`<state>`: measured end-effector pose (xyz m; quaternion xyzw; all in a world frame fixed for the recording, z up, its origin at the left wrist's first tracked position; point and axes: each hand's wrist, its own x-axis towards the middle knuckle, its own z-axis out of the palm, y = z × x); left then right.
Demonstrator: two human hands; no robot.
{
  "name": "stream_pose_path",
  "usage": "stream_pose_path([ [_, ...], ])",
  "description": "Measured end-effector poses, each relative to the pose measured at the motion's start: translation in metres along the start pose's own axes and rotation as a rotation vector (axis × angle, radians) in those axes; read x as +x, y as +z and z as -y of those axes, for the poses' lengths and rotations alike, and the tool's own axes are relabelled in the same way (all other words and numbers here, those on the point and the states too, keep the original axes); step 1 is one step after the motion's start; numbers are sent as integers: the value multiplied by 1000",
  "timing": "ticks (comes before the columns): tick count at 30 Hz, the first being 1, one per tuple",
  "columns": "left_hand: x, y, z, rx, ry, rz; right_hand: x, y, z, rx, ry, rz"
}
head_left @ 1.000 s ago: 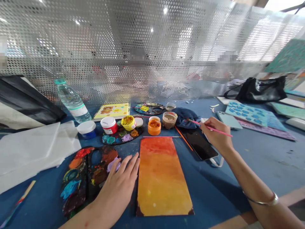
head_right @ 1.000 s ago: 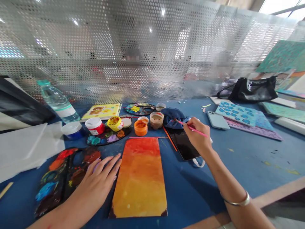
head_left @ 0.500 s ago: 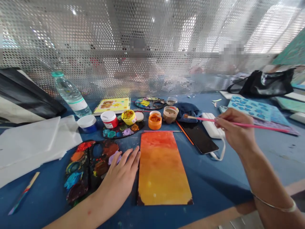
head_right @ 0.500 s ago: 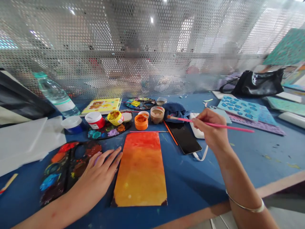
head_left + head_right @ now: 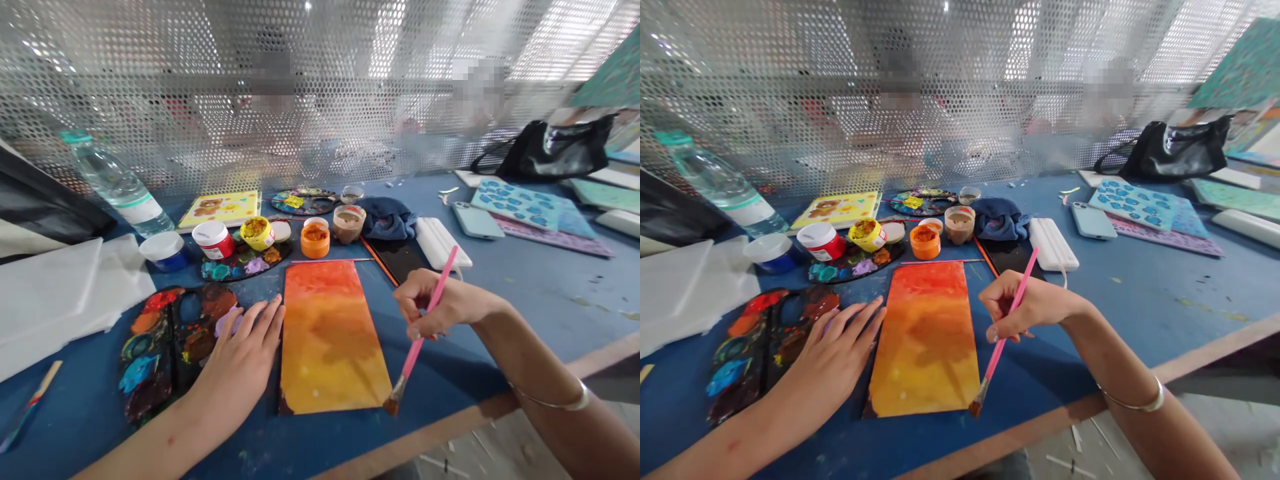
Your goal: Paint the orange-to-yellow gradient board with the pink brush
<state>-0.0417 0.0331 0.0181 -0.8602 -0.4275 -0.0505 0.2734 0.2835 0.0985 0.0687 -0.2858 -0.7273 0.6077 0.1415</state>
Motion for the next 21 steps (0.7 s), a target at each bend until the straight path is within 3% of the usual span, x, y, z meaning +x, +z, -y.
stream_pose_path([
  [21,1,-2,1,-14,22,10,-2,-5,2,-104,-22,-78],
])
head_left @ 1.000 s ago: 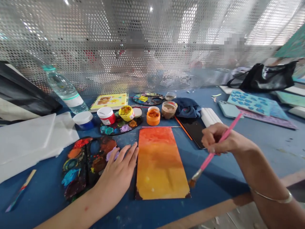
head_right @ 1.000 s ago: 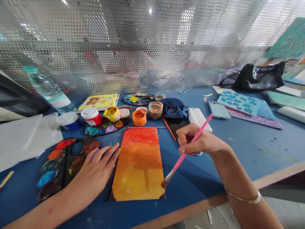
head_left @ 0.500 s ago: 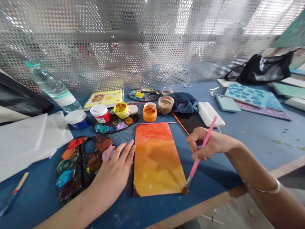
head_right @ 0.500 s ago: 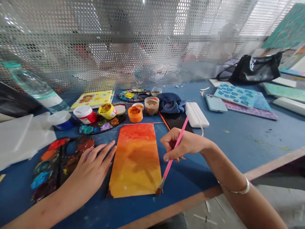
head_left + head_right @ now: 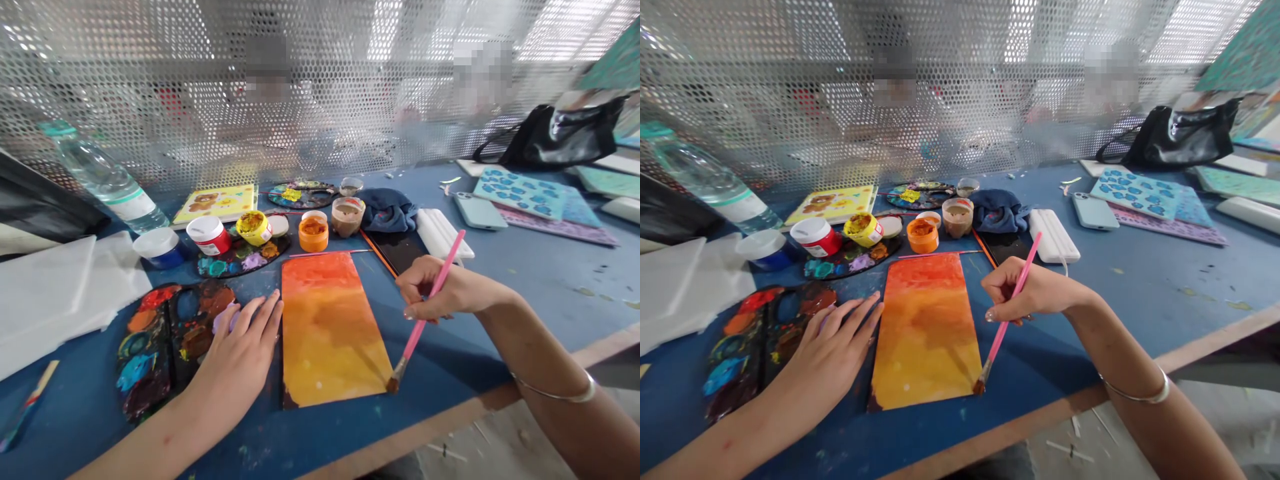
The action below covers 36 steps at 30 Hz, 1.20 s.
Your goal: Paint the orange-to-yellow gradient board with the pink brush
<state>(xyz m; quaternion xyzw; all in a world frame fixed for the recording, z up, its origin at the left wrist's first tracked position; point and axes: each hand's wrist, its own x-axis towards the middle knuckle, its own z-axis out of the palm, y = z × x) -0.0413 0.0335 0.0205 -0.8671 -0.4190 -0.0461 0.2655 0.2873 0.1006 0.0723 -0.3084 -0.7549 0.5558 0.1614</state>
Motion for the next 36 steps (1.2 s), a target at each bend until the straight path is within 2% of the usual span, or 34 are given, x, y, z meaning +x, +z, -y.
stream_pose_path([
  [7,1,-2,-1,12,0,10,-3,-1,5,-77,5,-34],
  [15,2,-4,-1,5,2,21,-10,-9,1,-79,-103,-91],
  [22,2,-2,-1,15,0,7,-2,-1,5,-123,-37,24],
  [28,1,-1,-2,4,-12,40,-9,-8,1,-149,-134,-95],
  [36,3,-3,-1,19,4,30,-5,-2,6,-121,-83,-45],
])
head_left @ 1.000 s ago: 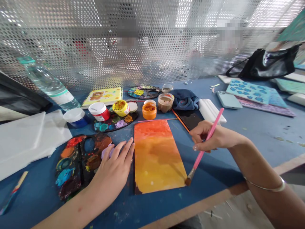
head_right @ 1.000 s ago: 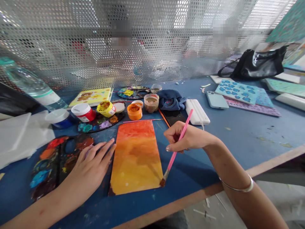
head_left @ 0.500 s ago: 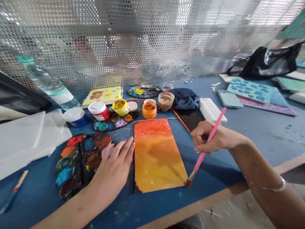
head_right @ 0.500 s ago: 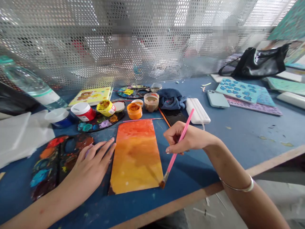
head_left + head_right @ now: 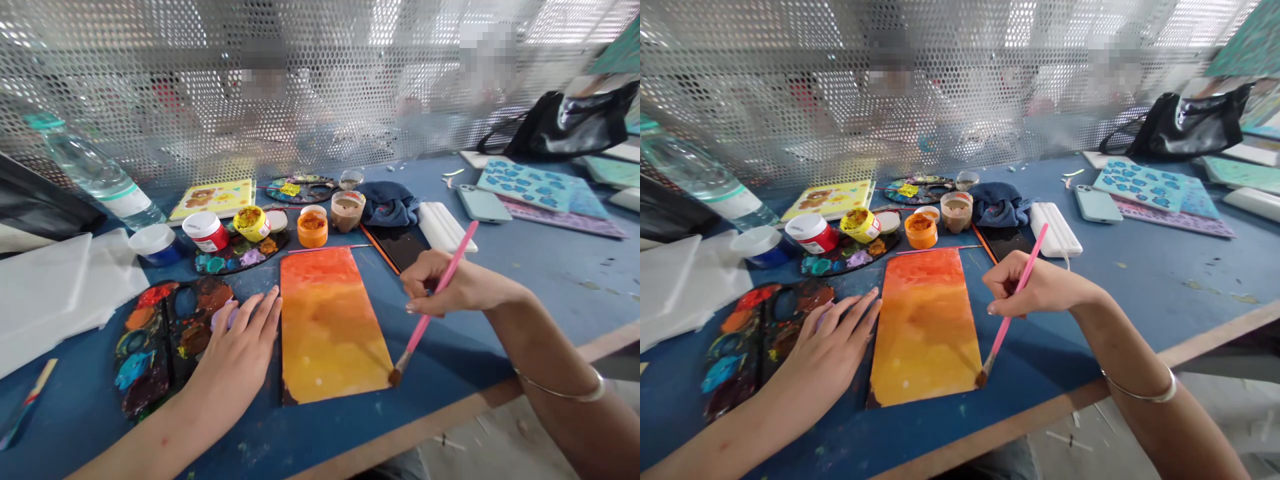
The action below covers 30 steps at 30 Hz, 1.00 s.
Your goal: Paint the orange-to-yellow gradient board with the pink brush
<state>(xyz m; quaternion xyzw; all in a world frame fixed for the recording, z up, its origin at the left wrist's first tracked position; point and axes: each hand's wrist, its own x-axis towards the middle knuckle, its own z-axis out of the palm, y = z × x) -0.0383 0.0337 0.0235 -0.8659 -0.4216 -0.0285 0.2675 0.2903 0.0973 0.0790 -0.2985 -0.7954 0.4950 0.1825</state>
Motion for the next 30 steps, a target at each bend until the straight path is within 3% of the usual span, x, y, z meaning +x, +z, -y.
stream_pose_path([
  [8,-2,1,-1,-47,-22,39,-9,-3,-1,81,-39,-115],
  [13,-3,-1,-3,-40,-46,109,-7,43,10,238,-108,-291],
  [16,-4,-2,-4,-19,-48,94,-12,84,22,-15,-145,-291],
  [20,-6,-1,-4,-38,-53,76,-19,122,25,-128,-227,-260],
  [30,-5,-5,-6,-76,-76,188,-12,138,14,-196,-288,-243],
])
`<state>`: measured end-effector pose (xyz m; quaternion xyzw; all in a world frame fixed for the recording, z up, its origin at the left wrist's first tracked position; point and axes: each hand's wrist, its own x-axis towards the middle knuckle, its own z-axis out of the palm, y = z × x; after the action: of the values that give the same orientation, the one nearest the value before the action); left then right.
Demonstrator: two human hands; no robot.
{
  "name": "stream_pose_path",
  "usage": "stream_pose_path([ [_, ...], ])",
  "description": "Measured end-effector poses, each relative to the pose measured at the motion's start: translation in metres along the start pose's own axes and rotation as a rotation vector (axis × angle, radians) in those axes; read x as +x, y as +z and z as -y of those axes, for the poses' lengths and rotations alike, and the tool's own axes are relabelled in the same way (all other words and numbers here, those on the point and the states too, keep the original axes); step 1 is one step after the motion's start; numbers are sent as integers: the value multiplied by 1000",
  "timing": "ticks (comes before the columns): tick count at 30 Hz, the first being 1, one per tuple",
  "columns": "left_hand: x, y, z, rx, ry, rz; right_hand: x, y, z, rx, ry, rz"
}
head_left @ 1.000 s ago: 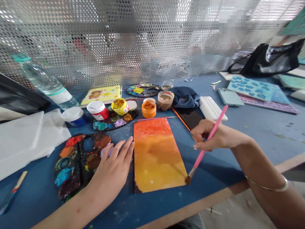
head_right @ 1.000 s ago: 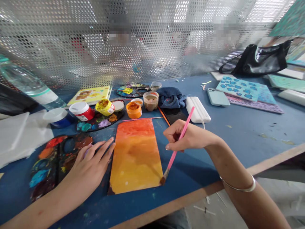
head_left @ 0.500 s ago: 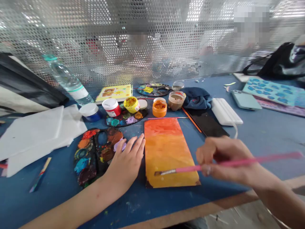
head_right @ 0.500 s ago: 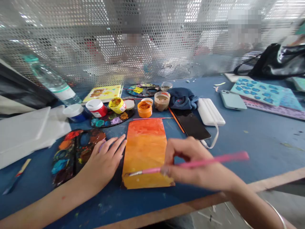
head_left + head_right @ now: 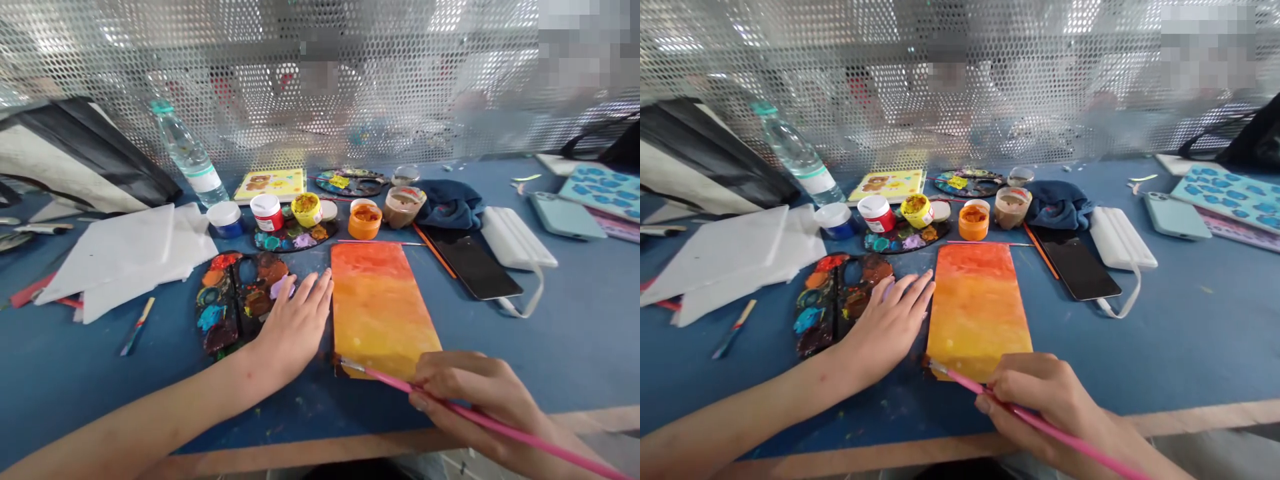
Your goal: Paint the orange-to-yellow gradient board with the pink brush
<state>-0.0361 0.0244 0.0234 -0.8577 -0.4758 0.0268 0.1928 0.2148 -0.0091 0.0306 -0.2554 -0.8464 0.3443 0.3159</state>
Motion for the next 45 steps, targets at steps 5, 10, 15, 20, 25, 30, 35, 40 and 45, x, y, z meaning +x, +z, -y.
stream_pose_path([
  [5,0,3,1,3,5,-9,-3,-2,-2,20,55,19],
  [10,-1,6,0,3,9,-50,-6,-5,-4,12,166,19],
  [15,-3,6,1,6,14,-83,-5,-12,-2,-7,205,20],
  [20,-2,5,1,21,19,-110,-5,-17,-2,78,215,-45],
  [25,-2,6,1,21,17,-124,2,-10,-4,79,257,-33],
  [30,-2,6,1,6,22,-104,11,-7,-4,36,251,-16],
  [35,-2,6,1,2,13,-103,8,-15,-4,159,289,-4],
  [40,-2,6,0,15,19,-85,12,-33,-3,484,369,-389],
  [45,-3,7,1,33,21,-70,48,-50,-14,96,294,-557],
])
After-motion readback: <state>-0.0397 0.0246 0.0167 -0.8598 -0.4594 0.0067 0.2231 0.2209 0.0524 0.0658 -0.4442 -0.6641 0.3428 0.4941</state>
